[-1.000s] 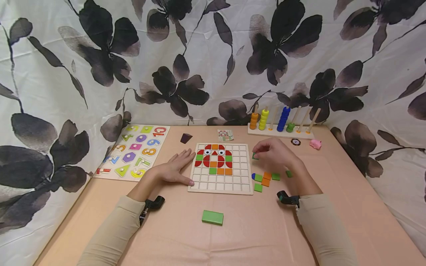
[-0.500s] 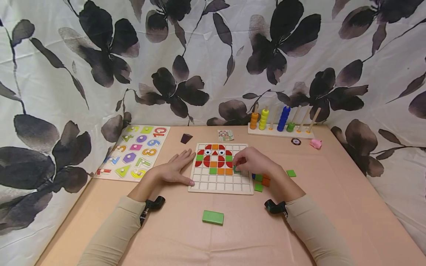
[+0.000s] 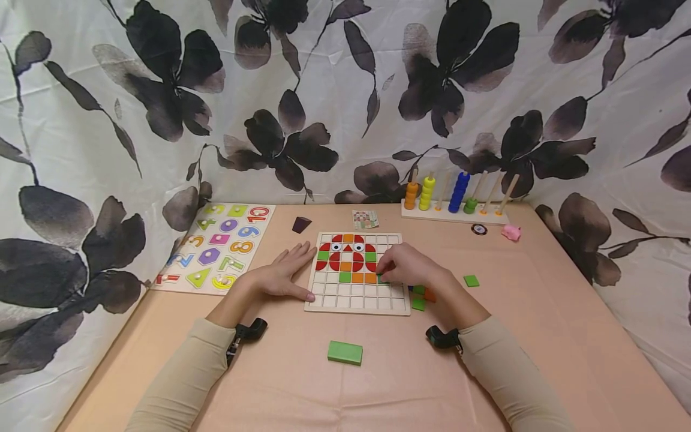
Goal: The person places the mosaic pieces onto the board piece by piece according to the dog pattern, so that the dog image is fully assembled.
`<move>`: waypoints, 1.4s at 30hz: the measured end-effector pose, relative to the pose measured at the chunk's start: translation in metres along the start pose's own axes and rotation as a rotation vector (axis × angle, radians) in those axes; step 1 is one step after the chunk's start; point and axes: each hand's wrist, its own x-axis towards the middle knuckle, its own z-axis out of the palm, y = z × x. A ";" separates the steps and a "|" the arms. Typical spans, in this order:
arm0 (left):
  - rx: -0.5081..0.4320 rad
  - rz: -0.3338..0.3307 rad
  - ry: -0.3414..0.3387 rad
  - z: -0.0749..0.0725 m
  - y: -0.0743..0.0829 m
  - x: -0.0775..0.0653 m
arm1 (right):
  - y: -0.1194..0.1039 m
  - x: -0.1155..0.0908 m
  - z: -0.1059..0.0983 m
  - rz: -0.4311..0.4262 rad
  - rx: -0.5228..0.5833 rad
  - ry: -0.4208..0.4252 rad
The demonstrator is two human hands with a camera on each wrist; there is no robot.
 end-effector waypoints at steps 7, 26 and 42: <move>0.006 0.003 0.000 0.000 -0.001 0.001 | 0.004 -0.008 -0.012 -0.015 0.022 -0.012; -0.004 -0.002 -0.004 0.000 -0.001 0.001 | 0.047 -0.030 -0.031 0.085 0.101 -0.188; -0.010 0.000 -0.005 0.000 -0.002 0.000 | 0.049 -0.043 -0.045 0.220 0.025 -0.119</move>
